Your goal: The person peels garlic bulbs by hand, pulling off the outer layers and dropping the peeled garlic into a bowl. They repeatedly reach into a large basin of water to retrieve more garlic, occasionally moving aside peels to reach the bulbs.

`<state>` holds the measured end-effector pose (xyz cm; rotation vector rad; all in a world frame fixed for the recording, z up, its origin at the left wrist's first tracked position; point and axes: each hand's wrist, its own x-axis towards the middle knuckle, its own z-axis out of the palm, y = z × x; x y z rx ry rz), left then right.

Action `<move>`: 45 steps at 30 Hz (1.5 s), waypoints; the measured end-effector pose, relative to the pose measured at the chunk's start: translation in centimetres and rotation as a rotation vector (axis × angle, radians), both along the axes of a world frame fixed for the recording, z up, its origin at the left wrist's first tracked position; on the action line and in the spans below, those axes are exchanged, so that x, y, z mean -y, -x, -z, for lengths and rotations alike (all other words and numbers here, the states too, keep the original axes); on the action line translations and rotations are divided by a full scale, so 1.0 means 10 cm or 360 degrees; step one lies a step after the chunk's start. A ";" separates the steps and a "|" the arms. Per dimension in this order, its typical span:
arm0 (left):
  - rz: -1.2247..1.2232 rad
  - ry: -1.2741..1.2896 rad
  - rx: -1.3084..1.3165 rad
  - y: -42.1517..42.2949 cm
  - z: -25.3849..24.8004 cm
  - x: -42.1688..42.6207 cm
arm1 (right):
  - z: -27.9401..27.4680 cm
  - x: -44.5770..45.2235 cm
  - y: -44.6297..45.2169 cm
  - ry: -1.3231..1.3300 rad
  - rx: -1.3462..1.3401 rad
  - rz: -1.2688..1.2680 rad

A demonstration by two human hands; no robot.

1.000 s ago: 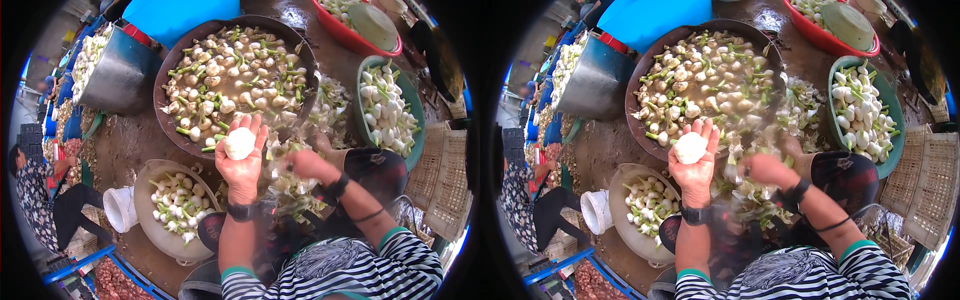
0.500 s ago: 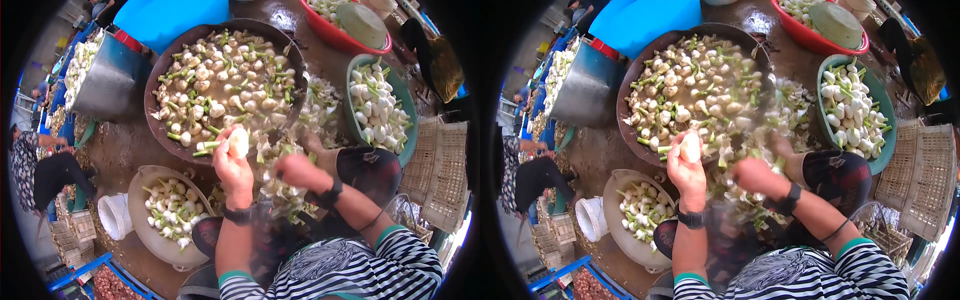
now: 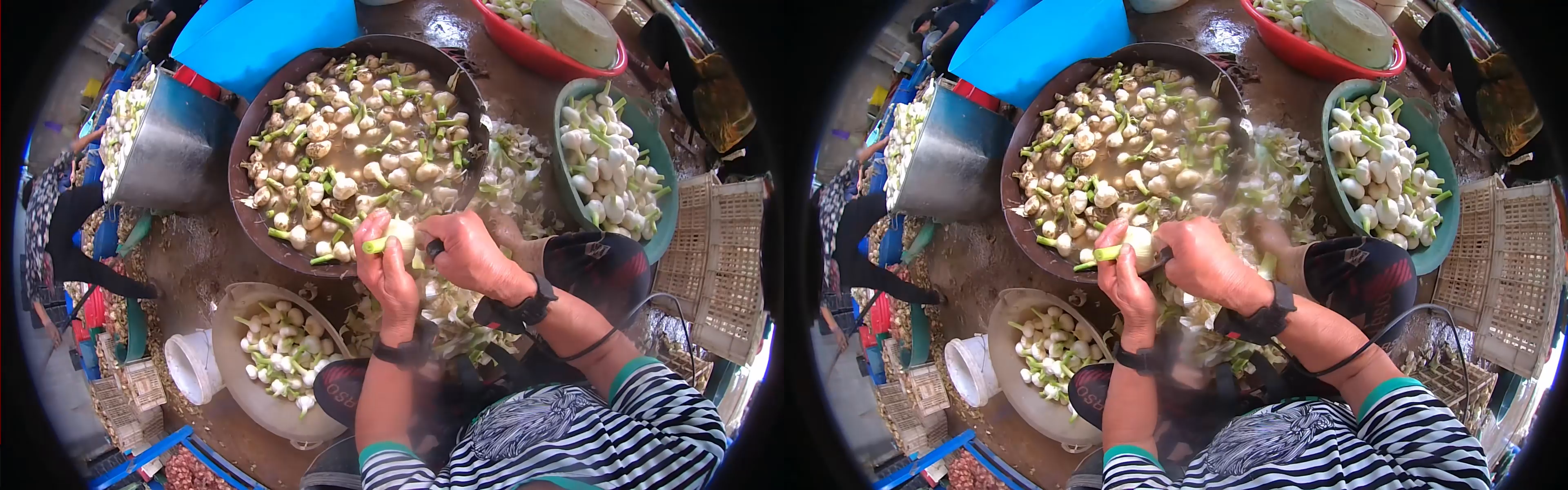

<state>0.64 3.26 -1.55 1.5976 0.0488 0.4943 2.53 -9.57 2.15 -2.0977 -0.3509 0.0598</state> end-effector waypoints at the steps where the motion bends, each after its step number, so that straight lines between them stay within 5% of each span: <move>1: 0.0021 0.0197 -0.0080 -0.02 0.00 0.00 | 0.00 -0.02 0.00 0.0020 -0.0004 0.0038; 5: 0.0345 0.1469 -0.0285 -0.07 0.01 -0.07 | 0.47 -0.06 0.02 0.0059 -0.0306 0.0093; 6: 0.0415 0.1755 -0.0302 -0.07 0.03 -0.09 | 0.59 -0.04 0.08 0.0347 -0.0306 -0.0065; 8: 0.0367 0.1899 -0.0364 -0.10 0.04 -0.16 | 0.68 0.02 0.22 0.0922 -0.0299 -0.0364; 10: 0.0377 0.1897 -0.0334 -0.10 0.07 -0.19 | 0.68 0.15 0.17 0.0719 -0.0371 -0.0338; 13: 0.0323 0.1570 -0.0412 -0.10 0.11 -0.18 | 0.34 0.25 -0.04 -0.0250 -0.0351 -0.0057; 16: 0.0251 0.1090 -0.0712 -0.08 0.13 -0.01 | -0.03 0.15 -0.10 -0.0767 -0.0393 -0.0458; 18: 0.0453 0.0808 -0.0695 -0.01 0.07 0.08 | 0.07 0.21 -0.13 -0.0475 -0.0339 -0.0425; 20: 0.0536 0.1088 -0.0752 0.00 0.08 0.10 | 0.12 0.31 -0.19 -0.0184 -0.0287 -0.0397; 21: 0.0564 0.0823 -0.0788 0.01 0.12 0.11 | 0.02 0.48 -0.24 -0.0054 -0.0591 -0.0356; 26: 0.0973 -0.0660 -0.1282 0.11 0.04 0.16 | -0.83 1.73 -0.58 0.0701 -0.0036 -0.0125; 28: 0.0956 -0.0665 -0.1234 0.12 0.07 0.12 | -0.86 2.26 -0.69 0.1482 0.0243 -0.0067; 29: 0.0927 -0.0693 -0.1214 0.11 0.05 0.11 | -0.88 2.29 -0.76 0.1983 -0.0129 0.0113; 32: 0.0879 -0.0841 -0.1013 0.09 0.14 0.12 | -0.77 2.11 -1.04 0.2209 -0.0260 -0.0063; 34: 0.0925 -0.1023 -0.0751 0.15 0.26 0.14 | -0.43 1.91 -1.38 0.1642 -0.0003 -0.0265; 36: 0.1008 -0.1260 -0.0415 0.26 0.39 0.15 | 0.06 1.65 -1.87 0.1523 0.0250 -0.0461; 38: 0.1096 -0.1507 -0.0510 0.29 0.23 0.20 | 0.49 1.31 -2.25 0.1182 0.0642 -0.0531; 44: 0.1074 -0.1109 -0.0804 0.17 0.28 0.13 | 1.35 0.68 -2.97 0.2018 0.0486 -0.0874; 45: 0.1041 -0.0933 -0.0833 0.14 0.27 0.14 | 1.46 0.67 -3.02 0.1891 0.0581 -0.0824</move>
